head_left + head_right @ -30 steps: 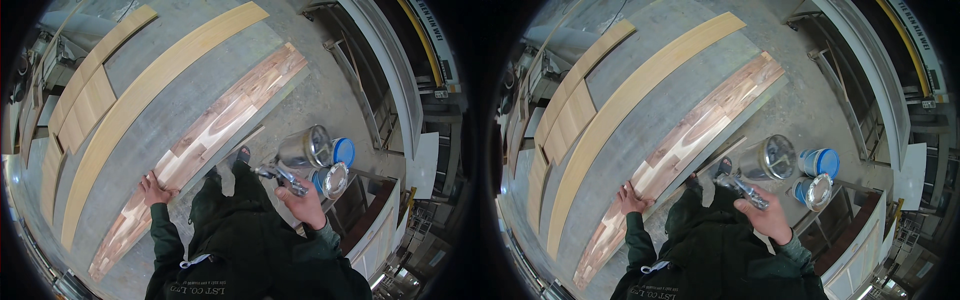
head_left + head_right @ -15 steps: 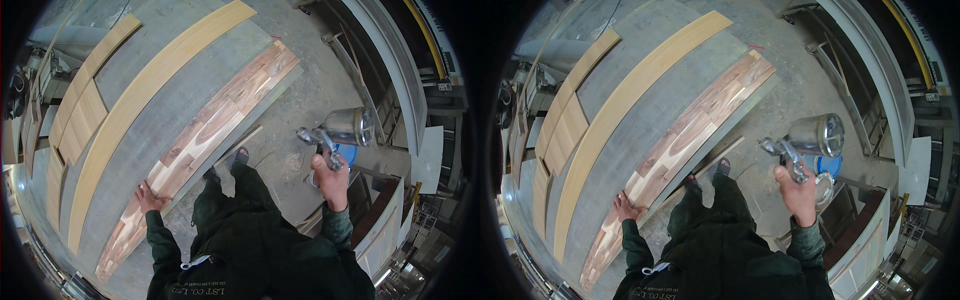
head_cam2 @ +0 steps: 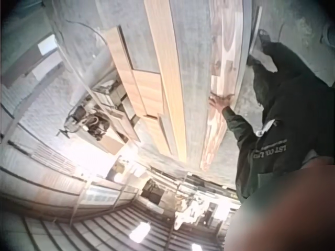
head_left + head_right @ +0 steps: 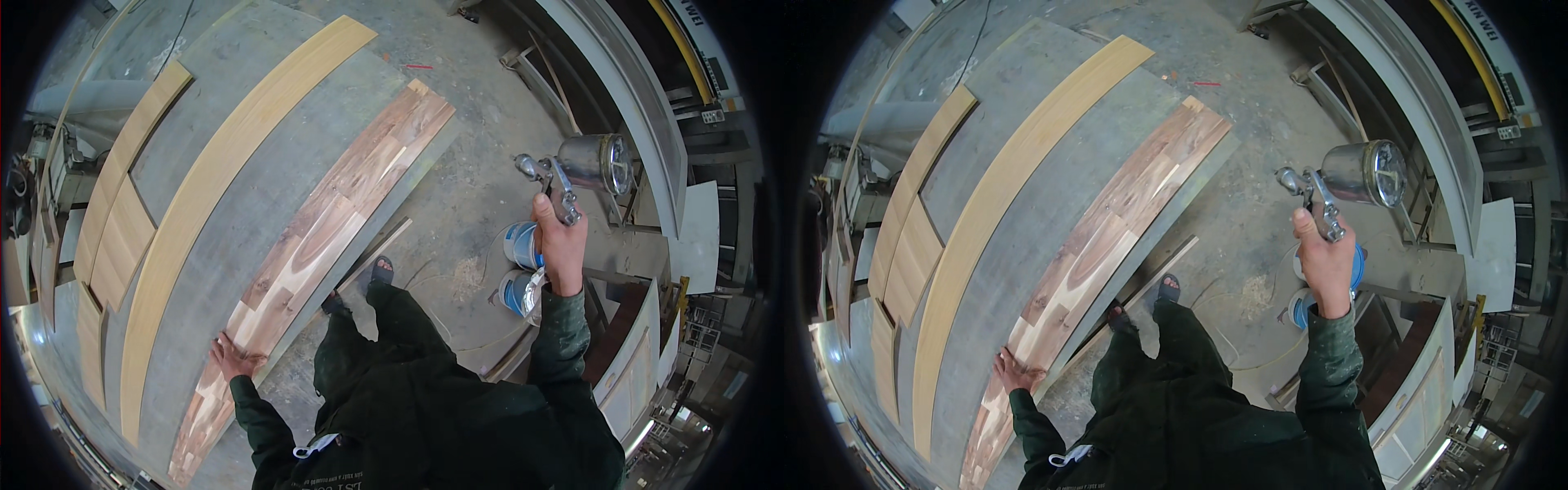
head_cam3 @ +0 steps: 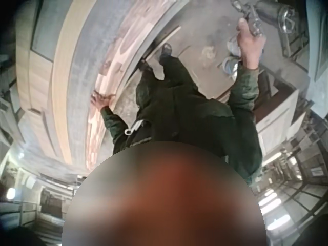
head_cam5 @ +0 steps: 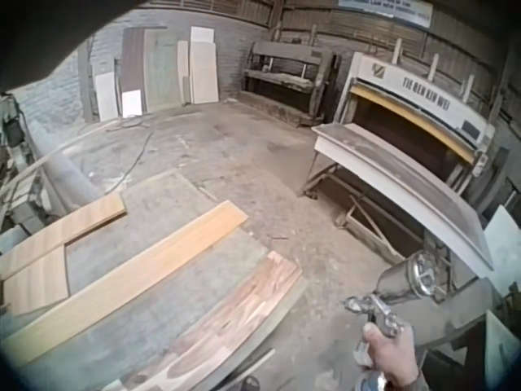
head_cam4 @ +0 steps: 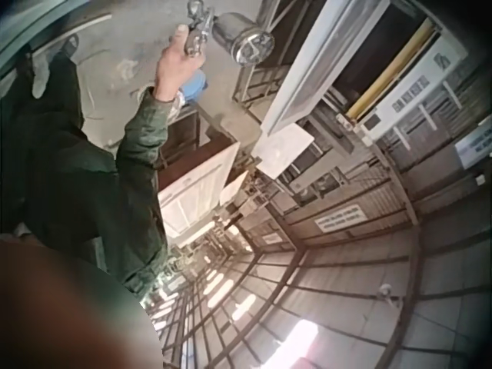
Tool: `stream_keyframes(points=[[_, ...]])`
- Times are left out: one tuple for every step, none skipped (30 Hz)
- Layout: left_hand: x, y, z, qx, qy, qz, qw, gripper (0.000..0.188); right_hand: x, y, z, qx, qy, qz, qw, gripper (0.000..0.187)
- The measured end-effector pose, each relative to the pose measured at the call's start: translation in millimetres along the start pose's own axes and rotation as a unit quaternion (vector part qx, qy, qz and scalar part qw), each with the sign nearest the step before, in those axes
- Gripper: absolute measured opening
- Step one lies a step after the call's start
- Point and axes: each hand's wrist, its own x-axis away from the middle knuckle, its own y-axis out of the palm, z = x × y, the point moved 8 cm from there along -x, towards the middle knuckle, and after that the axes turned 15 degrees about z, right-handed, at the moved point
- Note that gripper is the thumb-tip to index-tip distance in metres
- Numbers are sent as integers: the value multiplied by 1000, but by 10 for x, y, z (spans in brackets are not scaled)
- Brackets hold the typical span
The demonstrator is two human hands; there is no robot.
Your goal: Preparing a spray gun and applying varnish to long wooden planks in a factory.
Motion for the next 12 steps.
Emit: stream_keyframes(points=[[2,14,-29,-2,3,6,1000,159,-23,-8,-16,3,4,7,1000,33],[-2,29,-61,-3,6,12,1000,160,-43,-11,-3,3,4,8,1000,33],[-15,26,-23,-1,9,11,1000,160,-70,-50,-11,20,-26,26,999,33],[-14,32,3,1,5,5,1000,159,-76,-100,-12,38,-56,45,997,33],[-24,36,23,3,2,-2,1000,159,-67,-142,48,39,-57,49,996,33],[-11,51,-26,3,2,0,1000,159,-43,-164,32,42,-88,57,994,35],[0,61,-62,10,4,10,1000,157,1,-189,-1,45,-120,65,990,37],[9,60,-112,16,6,21,1000,155,77,-219,-1,44,-120,66,990,37],[10,54,-97,18,7,21,1000,155,190,-233,1,53,-101,58,992,36],[6,40,-55,10,-13,3,1000,153,295,-266,12,63,-82,52,993,35],[6,24,-10,2,-33,-15,999,151,352,-311,55,64,-138,60,986,35],[7,-52,42,-10,-48,-27,998,150,470,-306,67,31,-119,45,991,35]])
